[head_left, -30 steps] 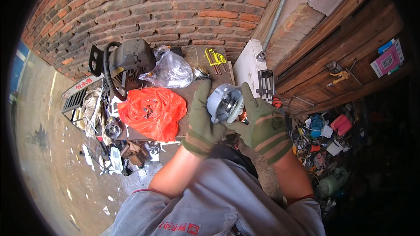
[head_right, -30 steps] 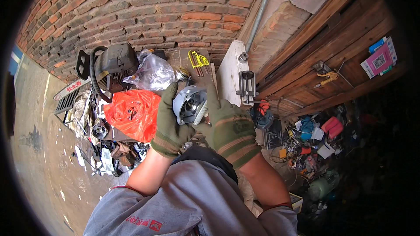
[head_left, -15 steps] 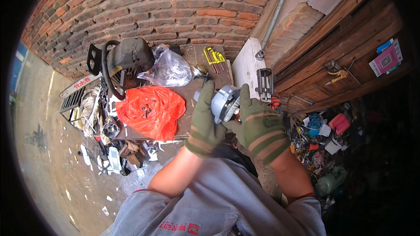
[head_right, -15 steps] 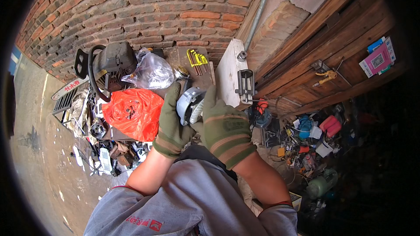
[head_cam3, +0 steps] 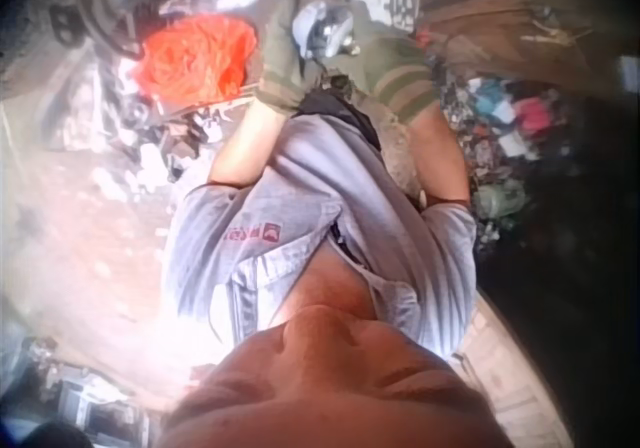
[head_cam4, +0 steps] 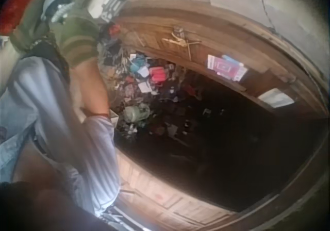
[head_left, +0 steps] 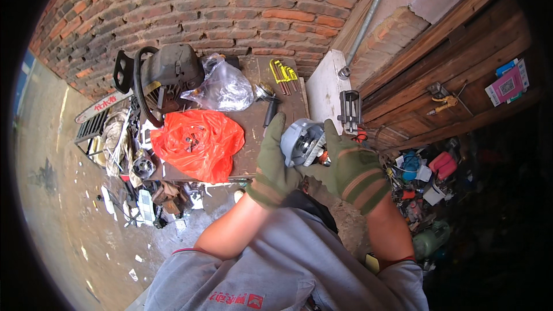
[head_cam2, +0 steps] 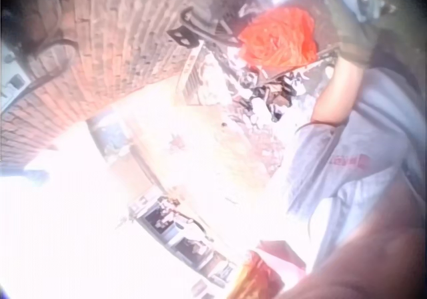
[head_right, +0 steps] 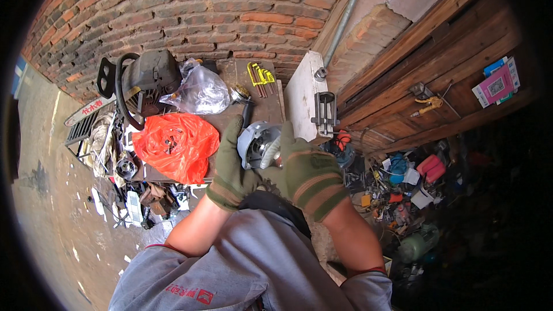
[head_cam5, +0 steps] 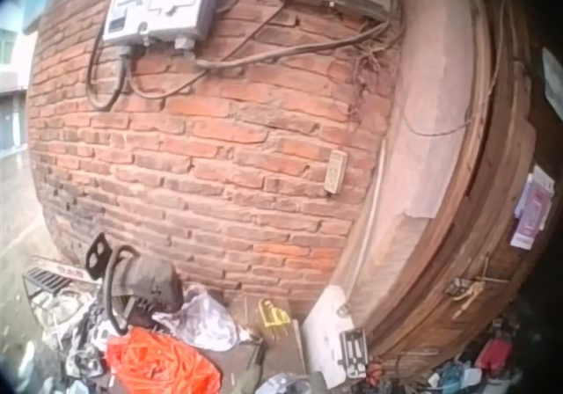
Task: The person assembles a small electric motor by inserting the rotor into the stator, aligning the housing halves, and securing them with screws. The person handles the stator, rotor, and housing components on a cluttered workbench.
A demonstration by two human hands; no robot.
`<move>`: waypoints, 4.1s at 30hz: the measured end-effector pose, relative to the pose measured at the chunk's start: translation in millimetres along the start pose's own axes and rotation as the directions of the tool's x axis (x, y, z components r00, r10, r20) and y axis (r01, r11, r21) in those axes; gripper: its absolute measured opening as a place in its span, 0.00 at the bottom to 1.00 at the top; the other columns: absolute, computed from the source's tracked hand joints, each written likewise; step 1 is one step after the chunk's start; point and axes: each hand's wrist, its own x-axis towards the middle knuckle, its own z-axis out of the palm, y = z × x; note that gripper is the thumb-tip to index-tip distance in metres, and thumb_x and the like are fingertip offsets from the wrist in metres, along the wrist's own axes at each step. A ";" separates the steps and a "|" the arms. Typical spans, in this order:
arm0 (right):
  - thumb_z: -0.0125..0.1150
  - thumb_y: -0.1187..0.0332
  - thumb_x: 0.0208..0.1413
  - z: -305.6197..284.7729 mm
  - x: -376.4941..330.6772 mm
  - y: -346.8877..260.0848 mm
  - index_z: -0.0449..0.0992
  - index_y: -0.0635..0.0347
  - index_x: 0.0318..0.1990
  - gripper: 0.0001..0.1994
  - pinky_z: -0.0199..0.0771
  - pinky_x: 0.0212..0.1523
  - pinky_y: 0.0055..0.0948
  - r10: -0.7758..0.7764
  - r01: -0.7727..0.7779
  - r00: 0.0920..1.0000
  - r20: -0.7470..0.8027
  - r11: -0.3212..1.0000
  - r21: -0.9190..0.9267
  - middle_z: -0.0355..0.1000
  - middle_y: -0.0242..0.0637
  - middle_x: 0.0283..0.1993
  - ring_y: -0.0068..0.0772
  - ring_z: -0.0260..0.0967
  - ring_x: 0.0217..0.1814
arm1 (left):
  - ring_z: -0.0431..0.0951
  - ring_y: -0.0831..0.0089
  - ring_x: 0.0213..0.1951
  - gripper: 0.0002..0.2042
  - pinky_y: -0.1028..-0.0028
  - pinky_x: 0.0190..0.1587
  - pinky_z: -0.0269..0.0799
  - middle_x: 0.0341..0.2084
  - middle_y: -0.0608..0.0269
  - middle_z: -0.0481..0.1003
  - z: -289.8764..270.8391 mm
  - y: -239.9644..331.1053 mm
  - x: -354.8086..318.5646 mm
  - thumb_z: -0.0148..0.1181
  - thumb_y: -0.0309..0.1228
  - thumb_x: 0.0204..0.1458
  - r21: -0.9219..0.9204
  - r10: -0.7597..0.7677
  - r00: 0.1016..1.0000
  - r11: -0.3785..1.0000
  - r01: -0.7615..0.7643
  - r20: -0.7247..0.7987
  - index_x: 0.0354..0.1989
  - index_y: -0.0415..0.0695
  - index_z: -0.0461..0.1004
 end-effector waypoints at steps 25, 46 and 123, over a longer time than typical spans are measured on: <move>0.73 0.47 0.53 -2.2 -0.2 -11.7 0.58 0.75 0.71 0.48 0.77 0.51 0.49 0.064 -0.071 0.995 0.080 0.993 0.098 0.77 0.61 0.50 0.61 0.77 0.53 | 0.84 0.51 0.46 0.32 0.49 0.51 0.83 0.46 0.46 0.82 -21.8 3.3 -5.8 0.48 0.59 0.65 -0.168 -0.076 0.995 0.982 0.087 0.068 0.51 0.36 0.78; 0.82 0.67 0.44 17.8 -10.9 -1.3 0.67 0.70 0.67 0.42 0.77 0.57 0.32 0.100 -0.035 0.994 -0.051 0.705 0.708 0.80 0.47 0.53 0.29 0.78 0.54 | 0.81 0.49 0.52 0.31 0.48 0.56 0.79 0.50 0.46 0.81 -36.9 22.0 -11.0 0.54 0.58 0.62 -0.167 -0.024 0.994 0.986 0.006 -0.106 0.53 0.37 0.77; 0.63 0.71 0.54 229.6 145.4 104.2 0.80 0.63 0.49 0.14 0.78 0.48 0.47 0.286 -0.411 0.911 0.298 0.698 0.586 0.78 0.54 0.46 0.56 0.78 0.46 | 0.78 0.52 0.56 0.31 0.43 0.62 0.72 0.50 0.51 0.80 -175.2 34.5 -1.4 0.58 0.60 0.58 -0.032 0.253 0.692 0.928 -0.371 -0.677 0.52 0.42 0.78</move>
